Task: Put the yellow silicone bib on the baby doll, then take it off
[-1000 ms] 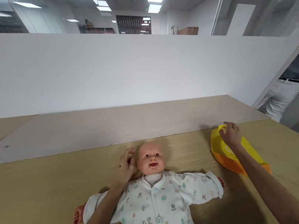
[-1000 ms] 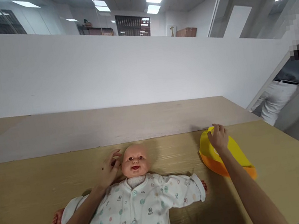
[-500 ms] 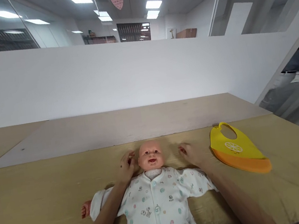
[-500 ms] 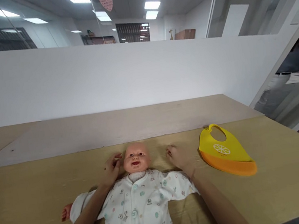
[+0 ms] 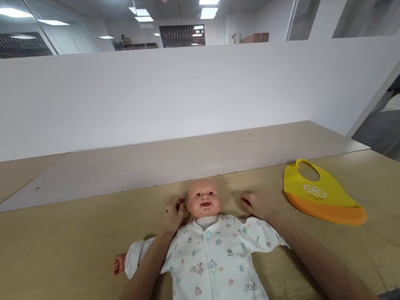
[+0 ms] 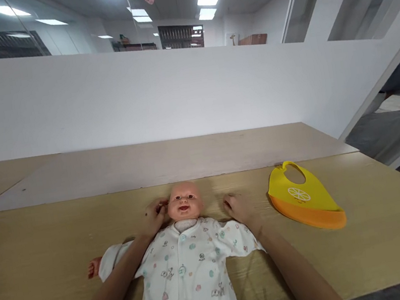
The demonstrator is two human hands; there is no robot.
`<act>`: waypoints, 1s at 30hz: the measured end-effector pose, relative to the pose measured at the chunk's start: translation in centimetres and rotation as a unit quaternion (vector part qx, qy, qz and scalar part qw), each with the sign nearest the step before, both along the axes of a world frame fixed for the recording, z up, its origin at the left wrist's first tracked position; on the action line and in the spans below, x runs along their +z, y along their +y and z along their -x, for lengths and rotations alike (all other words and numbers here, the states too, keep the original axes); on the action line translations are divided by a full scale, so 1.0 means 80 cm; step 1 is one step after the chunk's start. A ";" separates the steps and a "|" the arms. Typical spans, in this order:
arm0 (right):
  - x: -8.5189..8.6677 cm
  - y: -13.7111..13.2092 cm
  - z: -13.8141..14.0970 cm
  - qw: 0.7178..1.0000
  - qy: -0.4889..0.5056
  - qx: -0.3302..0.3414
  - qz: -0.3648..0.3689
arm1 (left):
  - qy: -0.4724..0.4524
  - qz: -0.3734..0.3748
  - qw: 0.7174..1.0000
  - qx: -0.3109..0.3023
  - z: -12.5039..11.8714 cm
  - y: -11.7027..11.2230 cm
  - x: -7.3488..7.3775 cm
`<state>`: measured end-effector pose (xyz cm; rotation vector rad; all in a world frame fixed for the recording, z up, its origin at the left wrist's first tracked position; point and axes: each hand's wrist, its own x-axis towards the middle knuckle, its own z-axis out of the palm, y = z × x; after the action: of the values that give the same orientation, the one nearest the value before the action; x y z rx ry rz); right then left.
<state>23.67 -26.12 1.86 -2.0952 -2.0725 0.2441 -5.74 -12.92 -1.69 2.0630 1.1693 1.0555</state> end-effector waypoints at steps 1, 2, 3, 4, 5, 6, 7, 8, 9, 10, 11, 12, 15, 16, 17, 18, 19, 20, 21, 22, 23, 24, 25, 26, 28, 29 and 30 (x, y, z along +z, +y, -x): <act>-0.001 0.000 -0.001 1.000 -0.001 -0.001 0.004 | 0.003 0.003 1.000 -0.002 0.000 -0.001 0.000; -0.002 0.000 -0.002 1.000 -0.003 -0.003 0.008 | 0.007 0.007 1.000 -0.005 -0.001 -0.001 0.000; -0.002 0.000 -0.003 1.000 -0.004 -0.007 0.009 | 0.010 0.010 1.000 -0.009 -0.001 -0.001 0.000; -0.003 0.000 -0.004 1.000 -0.002 -0.010 0.009 | 0.013 0.012 1.000 -0.014 -0.001 0.000 0.000; -0.005 0.000 -0.005 1.000 0.003 -0.010 0.009 | 0.015 0.014 1.000 -0.016 -0.001 0.001 0.000; -0.006 0.000 -0.006 1.000 0.008 -0.009 0.007 | 0.016 0.015 1.000 -0.019 0.000 0.001 -0.001; -0.007 0.000 -0.006 1.000 0.014 -0.007 0.004 | 0.017 0.016 1.000 -0.020 0.000 0.002 -0.001; -0.008 0.000 -0.007 1.000 0.019 -0.003 0.002 | 0.017 0.016 1.000 -0.020 0.000 0.002 -0.002; -0.009 0.000 -0.007 1.000 0.024 0.001 0.001 | 0.018 0.017 1.000 -0.019 0.000 0.003 -0.002; -0.009 -0.001 -0.008 1.000 0.029 0.003 0.000 | 0.018 0.017 1.000 -0.017 0.001 0.002 -0.002; -0.010 -0.001 -0.008 0.999 0.033 0.004 -0.001 | 0.018 0.017 1.000 -0.017 0.001 0.002 -0.002; -0.010 -0.002 -0.008 0.999 0.036 0.003 -0.002 | 0.018 0.017 1.000 -0.015 0.001 0.002 -0.002; -0.009 -0.001 -0.010 0.999 0.045 -0.004 -0.010 | 0.014 0.008 1.000 -0.009 0.001 0.001 0.001; -0.008 -0.001 -0.012 0.998 0.052 -0.007 -0.017 | 0.013 0.001 1.000 -0.007 0.001 0.001 0.003; -0.006 -0.001 -0.015 0.998 0.061 -0.012 -0.026 | 0.013 -0.008 1.000 -0.005 0.002 0.001 0.006; -0.003 -0.002 -0.017 0.997 0.072 -0.018 -0.036 | 0.011 -0.017 1.000 -0.003 0.003 0.000 0.010; 0.002 -0.005 -0.020 0.995 0.084 -0.026 -0.047 | 0.010 -0.025 1.000 -0.001 0.004 -0.001 0.014; 0.007 -0.011 -0.023 0.993 0.099 -0.032 -0.056 | 0.008 -0.034 0.999 0.001 0.007 -0.004 0.019; 0.013 -0.019 -0.025 0.991 0.118 -0.032 -0.062 | 0.007 -0.041 0.999 0.000 0.012 -0.008 0.025; 0.019 -0.031 -0.026 0.988 0.136 -0.027 -0.066 | 0.010 -0.048 0.999 -0.005 0.018 -0.015 0.031; 0.024 -0.045 -0.027 0.986 0.153 -0.012 -0.069 | 0.016 -0.059 0.998 -0.012 0.027 -0.024 0.037; 0.027 -0.061 -0.026 0.985 0.161 0.010 -0.068 | 0.031 -0.071 0.997 -0.028 0.037 -0.034 0.042; 0.028 -0.079 -0.025 0.985 0.150 0.035 -0.072 | 0.051 -0.087 0.994 -0.041 0.050 -0.046 0.047; 0.026 -0.096 -0.023 0.988 0.119 0.064 -0.075 | 0.076 -0.104 0.990 -0.057 0.064 -0.058 0.049; 0.015 -0.125 -0.021 0.988 0.036 0.122 -0.087 | 0.147 -0.147 0.972 -0.110 0.094 -0.080 0.051; 0.007 -0.135 -0.021 0.986 -0.002 0.134 -0.098 | 0.181 -0.176 0.959 -0.130 0.108 -0.088 0.049; -0.002 -0.141 -0.022 0.984 -0.032 0.140 -0.104 | 0.217 -0.193 0.946 -0.144 0.122 -0.094 0.047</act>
<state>25.40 -37.42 1.70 -1.7129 -2.3154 -0.0051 -15.53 -20.41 2.03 2.7792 0.8510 0.7510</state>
